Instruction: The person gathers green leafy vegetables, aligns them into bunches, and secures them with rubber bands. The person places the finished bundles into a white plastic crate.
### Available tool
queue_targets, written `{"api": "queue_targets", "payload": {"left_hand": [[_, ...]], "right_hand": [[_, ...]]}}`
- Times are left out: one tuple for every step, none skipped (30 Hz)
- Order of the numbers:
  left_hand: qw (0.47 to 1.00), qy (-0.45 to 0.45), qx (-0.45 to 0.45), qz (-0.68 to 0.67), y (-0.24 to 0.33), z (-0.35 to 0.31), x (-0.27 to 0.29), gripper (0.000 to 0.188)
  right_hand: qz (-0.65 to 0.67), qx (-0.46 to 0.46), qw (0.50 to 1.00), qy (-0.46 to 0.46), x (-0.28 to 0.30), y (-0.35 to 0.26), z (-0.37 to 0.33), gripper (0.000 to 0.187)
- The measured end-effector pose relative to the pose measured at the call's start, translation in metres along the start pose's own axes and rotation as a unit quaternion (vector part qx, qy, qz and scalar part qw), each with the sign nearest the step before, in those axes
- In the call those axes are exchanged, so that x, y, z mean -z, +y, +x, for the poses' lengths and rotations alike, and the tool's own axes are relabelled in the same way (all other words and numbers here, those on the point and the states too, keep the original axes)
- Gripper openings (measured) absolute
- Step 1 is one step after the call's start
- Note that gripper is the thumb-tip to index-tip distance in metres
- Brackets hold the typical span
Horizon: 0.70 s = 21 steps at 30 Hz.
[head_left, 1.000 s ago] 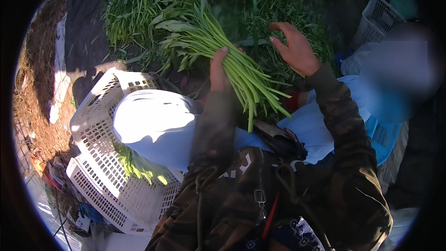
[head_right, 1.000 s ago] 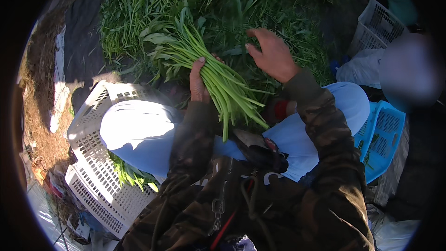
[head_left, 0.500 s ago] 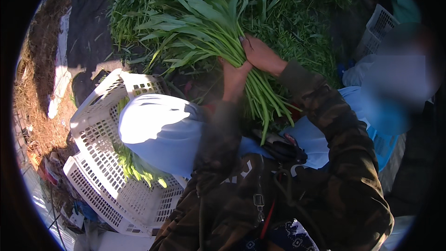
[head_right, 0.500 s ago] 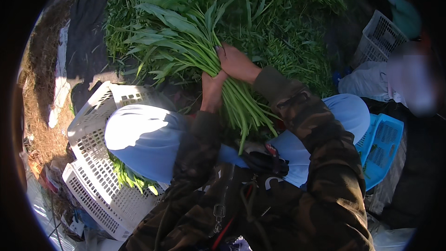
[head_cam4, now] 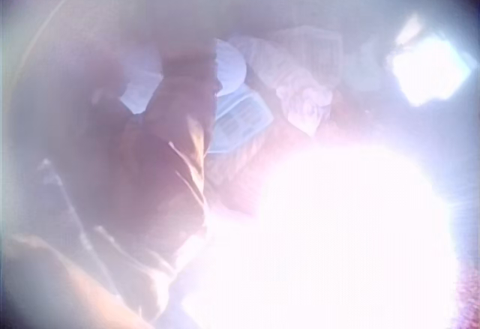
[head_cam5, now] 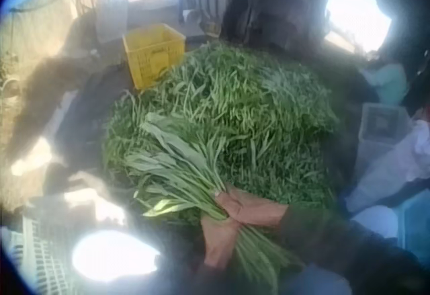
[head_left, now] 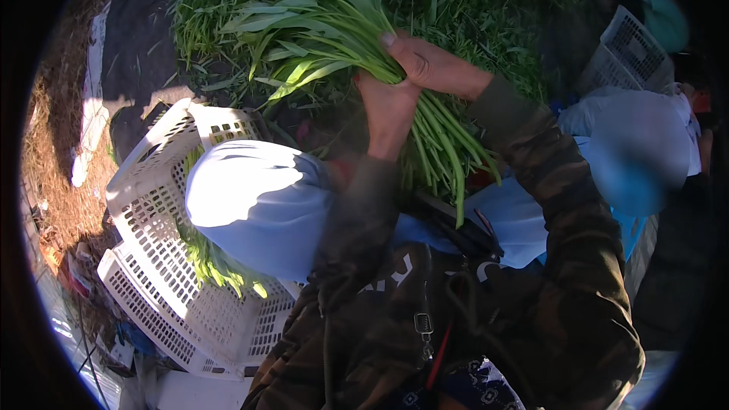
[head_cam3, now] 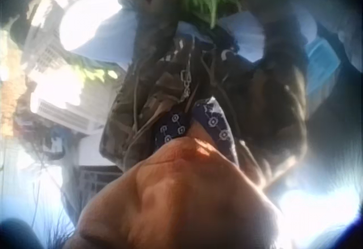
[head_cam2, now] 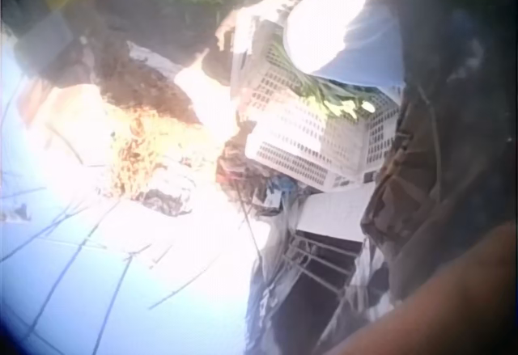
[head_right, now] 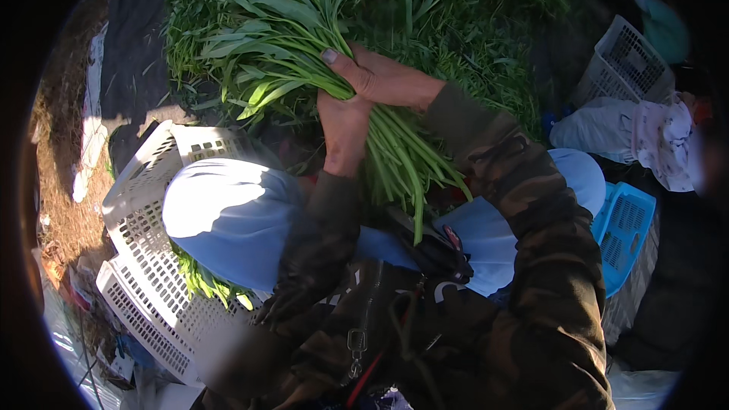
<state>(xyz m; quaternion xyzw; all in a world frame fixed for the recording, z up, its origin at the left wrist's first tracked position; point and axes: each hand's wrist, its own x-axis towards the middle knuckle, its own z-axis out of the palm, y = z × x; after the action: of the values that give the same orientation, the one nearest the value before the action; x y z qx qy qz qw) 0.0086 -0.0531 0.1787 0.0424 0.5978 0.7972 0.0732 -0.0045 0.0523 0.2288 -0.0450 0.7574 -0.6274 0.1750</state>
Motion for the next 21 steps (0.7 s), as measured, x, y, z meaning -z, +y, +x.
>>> {"api": "queue_targets", "payload": {"left_hand": [[0.999,0.023,-0.035,0.01,-0.001,0.002,0.0,0.04],[0.996,0.047,-0.071,0.02,-0.002,0.003,0.0,0.044],[0.998,0.033,-0.02,0.054,-0.012,0.001,-0.001,0.043],[0.996,0.029,0.023,0.085,-0.033,0.002,0.003,0.043],[0.992,0.028,0.06,0.112,-0.049,0.01,0.004,0.043],[0.988,0.019,0.089,0.122,-0.055,0.008,0.008,0.046],[0.984,0.01,0.119,0.131,-0.061,0.004,0.013,0.049],[0.979,0.001,0.149,0.14,-0.067,0.002,0.016,0.052],[0.976,0.015,0.168,0.139,-0.064,0.001,0.012,0.055],[0.972,0.028,0.186,0.142,-0.053,0.002,0.008,0.057],[0.967,0.04,0.205,0.145,-0.049,0.001,0.005,0.06],[0.97,0.062,0.168,0.161,-0.052,0.0,0.005,0.063],[0.972,0.083,0.131,0.177,-0.057,-0.001,0.004,0.065],[0.967,0.1,0.127,0.196,-0.063,-0.003,0.002,0.066],[0.963,0.113,0.122,0.214,-0.067,-0.005,-0.002,0.068],[0.953,0.122,0.151,0.235,-0.072,-0.007,-0.006,0.067],[0.941,0.131,0.179,0.255,-0.078,-0.008,-0.008,0.067],[0.955,0.112,0.175,0.21,-0.088,-0.006,-0.004,0.065],[0.966,0.095,0.179,0.162,-0.1,-0.006,0.002,0.063],[0.974,0.079,0.181,0.114,-0.113,-0.007,0.005,0.061],[0.976,0.087,0.184,0.077,-0.114,-0.006,0.005,0.058]], "right_hand": [[0.015,0.012,0.999,-0.026,0.0,-0.021,-0.003,0.084],[0.041,-0.037,0.998,-0.039,0.002,-0.013,-0.001,0.081],[0.065,-0.085,0.993,-0.046,0.009,-0.001,-0.002,0.078],[0.081,-0.127,0.987,-0.06,0.014,0.013,0.003,0.075],[0.074,-0.144,0.987,-0.008,0.011,0.043,0.007,0.067],[0.077,-0.22,0.972,0.005,0.005,0.035,0.006,0.063],[0.078,-0.295,0.952,0.019,-0.002,0.02,0.005,0.059],[0.114,-0.315,0.941,0.042,-0.003,0.034,0.011,0.051],[0.151,-0.34,0.925,0.077,-0.005,0.05,0.008,0.043],[0.197,-0.329,0.92,0.077,-0.001,0.069,0.012,0.042],[0.242,-0.318,0.913,0.078,0.005,0.087,0.014,0.042],[0.285,-0.304,0.906,0.072,0.005,0.089,0.019,0.042],[0.312,-0.29,0.902,0.069,0.004,0.091,0.019,0.041],[0.339,-0.276,0.897,0.067,0.003,0.093,0.019,0.04],[0.365,-0.26,0.891,0.069,0.003,0.092,0.018,0.04],[0.338,-0.282,0.895,0.072,0.003,0.099,0.018,0.041],[0.31,-0.303,0.898,0.076,0.001,0.111,0.017,0.042],[0.28,-0.322,0.901,0.074,0.001,0.117,0.021,0.043],[0.268,-0.332,0.903,0.057,0.003,0.115,0.021,0.046],[0.255,-0.342,0.903,0.04,0.006,0.112,0.022,0.048],[0.247,-0.349,0.903,0.025,0.008,0.111,0.023,0.05]]}}
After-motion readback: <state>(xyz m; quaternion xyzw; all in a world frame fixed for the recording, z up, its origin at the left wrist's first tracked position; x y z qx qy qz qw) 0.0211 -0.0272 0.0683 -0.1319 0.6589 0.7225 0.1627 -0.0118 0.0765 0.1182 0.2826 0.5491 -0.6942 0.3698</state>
